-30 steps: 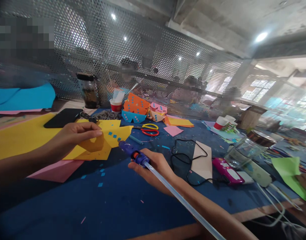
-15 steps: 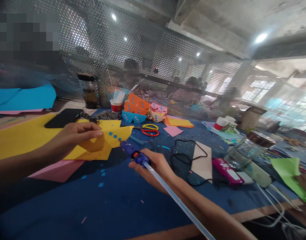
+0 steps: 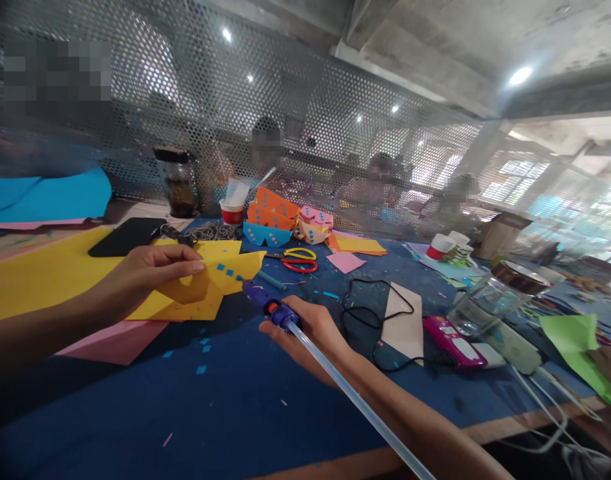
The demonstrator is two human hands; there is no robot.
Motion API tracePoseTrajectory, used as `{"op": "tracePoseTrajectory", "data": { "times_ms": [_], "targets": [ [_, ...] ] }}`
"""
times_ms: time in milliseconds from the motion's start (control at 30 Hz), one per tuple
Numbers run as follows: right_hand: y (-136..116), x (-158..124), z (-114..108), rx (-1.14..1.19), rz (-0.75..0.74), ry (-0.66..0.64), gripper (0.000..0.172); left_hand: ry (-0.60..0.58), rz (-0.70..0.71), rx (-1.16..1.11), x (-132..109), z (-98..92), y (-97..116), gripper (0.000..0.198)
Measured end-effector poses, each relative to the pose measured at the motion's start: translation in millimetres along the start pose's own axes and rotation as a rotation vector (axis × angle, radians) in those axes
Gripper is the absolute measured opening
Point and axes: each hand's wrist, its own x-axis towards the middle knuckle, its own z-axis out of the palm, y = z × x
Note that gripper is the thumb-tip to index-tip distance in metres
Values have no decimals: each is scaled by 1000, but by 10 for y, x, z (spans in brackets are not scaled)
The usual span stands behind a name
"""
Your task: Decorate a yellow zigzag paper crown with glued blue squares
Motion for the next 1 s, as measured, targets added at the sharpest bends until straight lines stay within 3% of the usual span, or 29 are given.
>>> {"op": "tracePoseTrajectory", "data": {
  "times_ms": [1000],
  "targets": [
    [-11, -10, 5, 39, -15, -52, 32, 5, 12, 31, 16, 11, -5, 35]
  ]
}}
